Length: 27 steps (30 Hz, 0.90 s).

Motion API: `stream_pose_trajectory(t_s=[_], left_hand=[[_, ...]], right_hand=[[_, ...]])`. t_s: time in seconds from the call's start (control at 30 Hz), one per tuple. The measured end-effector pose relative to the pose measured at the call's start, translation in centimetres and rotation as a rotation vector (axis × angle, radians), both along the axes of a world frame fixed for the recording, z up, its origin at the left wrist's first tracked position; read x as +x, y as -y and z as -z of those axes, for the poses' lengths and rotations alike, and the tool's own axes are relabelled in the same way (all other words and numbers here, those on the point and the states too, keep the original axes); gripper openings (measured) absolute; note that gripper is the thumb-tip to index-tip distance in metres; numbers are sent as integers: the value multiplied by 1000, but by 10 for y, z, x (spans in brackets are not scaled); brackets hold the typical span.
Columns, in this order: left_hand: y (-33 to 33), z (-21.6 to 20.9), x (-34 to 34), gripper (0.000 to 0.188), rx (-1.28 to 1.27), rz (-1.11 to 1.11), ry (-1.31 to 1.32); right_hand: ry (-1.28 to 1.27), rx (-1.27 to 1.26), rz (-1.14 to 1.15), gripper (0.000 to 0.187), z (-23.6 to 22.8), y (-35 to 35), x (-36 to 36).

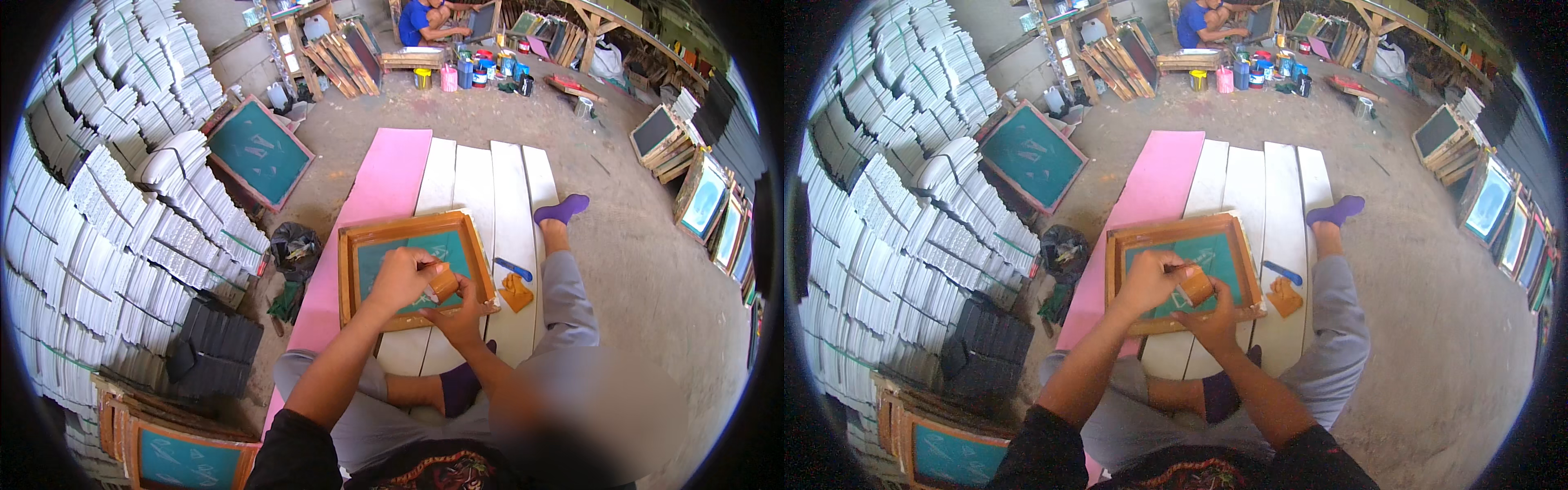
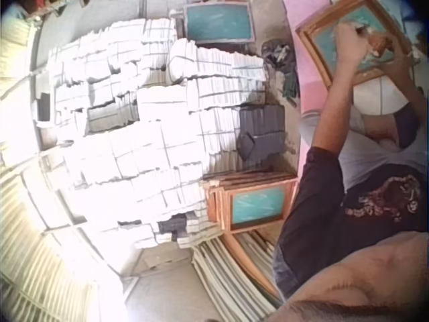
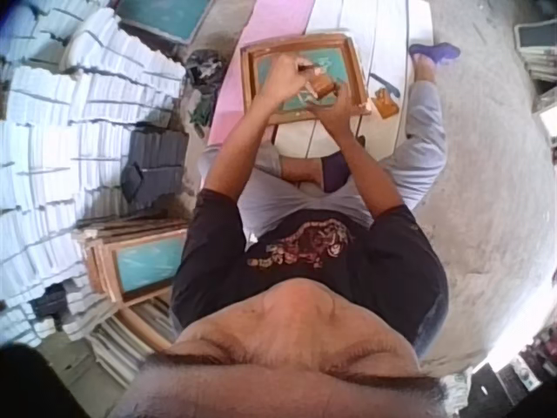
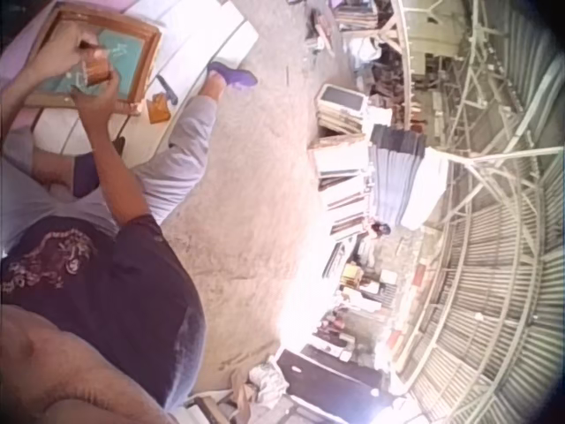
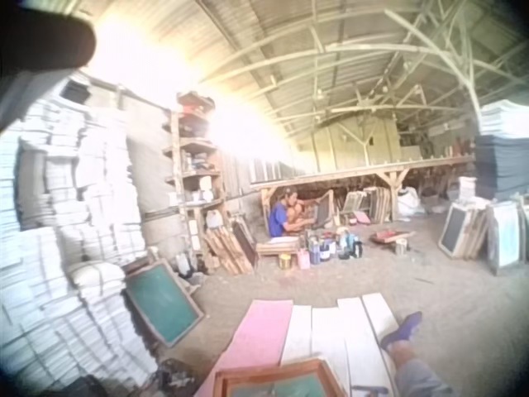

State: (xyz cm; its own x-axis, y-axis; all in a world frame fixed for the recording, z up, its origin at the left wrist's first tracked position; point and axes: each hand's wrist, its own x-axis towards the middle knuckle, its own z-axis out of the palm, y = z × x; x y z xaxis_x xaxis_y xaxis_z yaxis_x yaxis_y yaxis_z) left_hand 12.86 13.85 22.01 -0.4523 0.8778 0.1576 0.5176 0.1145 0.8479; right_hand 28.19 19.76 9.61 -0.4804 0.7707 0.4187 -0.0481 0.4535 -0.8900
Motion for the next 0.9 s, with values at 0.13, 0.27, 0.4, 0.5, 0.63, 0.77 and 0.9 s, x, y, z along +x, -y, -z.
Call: stream_pose_trajectory(t_s=[0.13, 0.27, 0.4, 0.5, 0.63, 0.77, 0.9], left_hand=[[13, 9, -19, 23, -41, -32, -91], [38, 41, -36, 26, -57, -121, 156], [65, 78, -28, 24, -46, -302, 530], [85, 116, -17, 21, 1, -396, 727], [103, 155, 0, 22, 27, -454, 824], [121, 193, -1, 24, 102, -530, 916], [146, 202, -21, 25, 17, -664, 931]], right_hand=[[62, -66, -62, 63, 10, 2, -2], [51, 169, -183, 57, -8, -19, -1], [160, 90, -393, 58, -10, -20, 0], [282, 241, -457, 62, 5, -26, 2], [578, 308, -587, 64, 20, -38, 15], [673, 319, -650, 63, 18, -52, 29], [796, 311, -593, 66, 20, -88, 58]])
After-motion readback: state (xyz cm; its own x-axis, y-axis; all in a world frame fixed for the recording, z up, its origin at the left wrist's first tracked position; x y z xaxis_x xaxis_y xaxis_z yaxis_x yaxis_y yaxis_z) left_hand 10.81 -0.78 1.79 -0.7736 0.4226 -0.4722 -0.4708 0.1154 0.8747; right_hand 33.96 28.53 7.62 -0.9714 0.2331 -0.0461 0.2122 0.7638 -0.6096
